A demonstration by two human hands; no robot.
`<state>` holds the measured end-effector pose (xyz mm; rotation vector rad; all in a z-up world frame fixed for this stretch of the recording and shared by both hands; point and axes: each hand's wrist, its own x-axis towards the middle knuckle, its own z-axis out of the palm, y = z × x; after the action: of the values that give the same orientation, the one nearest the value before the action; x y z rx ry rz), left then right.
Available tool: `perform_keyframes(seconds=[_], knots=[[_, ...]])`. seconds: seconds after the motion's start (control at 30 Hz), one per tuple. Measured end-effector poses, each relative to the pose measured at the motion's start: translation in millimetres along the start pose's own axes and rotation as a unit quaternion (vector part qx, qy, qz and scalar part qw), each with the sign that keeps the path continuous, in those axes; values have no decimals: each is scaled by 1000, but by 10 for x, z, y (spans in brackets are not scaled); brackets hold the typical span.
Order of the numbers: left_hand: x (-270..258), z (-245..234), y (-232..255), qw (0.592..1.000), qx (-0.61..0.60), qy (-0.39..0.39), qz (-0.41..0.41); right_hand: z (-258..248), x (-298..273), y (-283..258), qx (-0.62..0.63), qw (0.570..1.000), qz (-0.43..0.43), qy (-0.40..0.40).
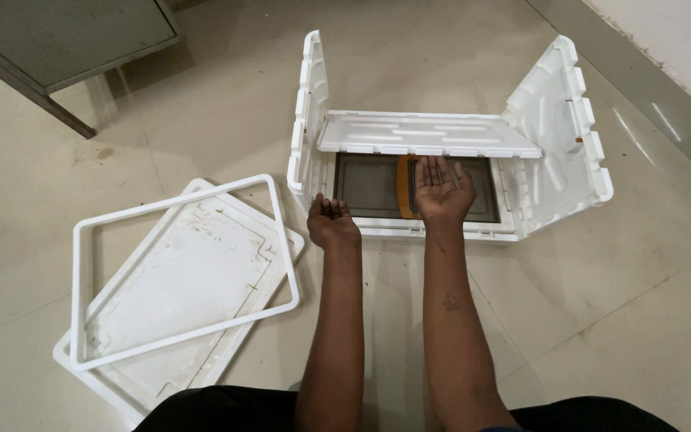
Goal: The person assembles white plastic storage crates by unfolding side panels, inserting a frame, and placing a lid on top. They repeat this process for multiple crates, stacking them vertically in a corner.
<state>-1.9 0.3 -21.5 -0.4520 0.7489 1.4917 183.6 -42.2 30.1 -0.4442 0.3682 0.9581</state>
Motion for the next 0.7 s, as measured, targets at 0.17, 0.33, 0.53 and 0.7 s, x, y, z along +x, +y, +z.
perform_keyframes(seconds=[0.17, 0.33, 0.53, 0.7], knots=[[2, -38, 12, 1000, 7, 2, -14, 73, 65, 52, -9, 999, -15, -37], [-73, 54, 5, 999, 1, 17, -29, 237, 129, 113, -40, 998, -29, -45], [-213, 266, -65, 997, -55, 30, -50, 551, 187, 334, -54, 996, -48, -56], [-335, 425, 15, 993, -101, 36, -49, 801, 204, 459, -102, 992, -67, -27]])
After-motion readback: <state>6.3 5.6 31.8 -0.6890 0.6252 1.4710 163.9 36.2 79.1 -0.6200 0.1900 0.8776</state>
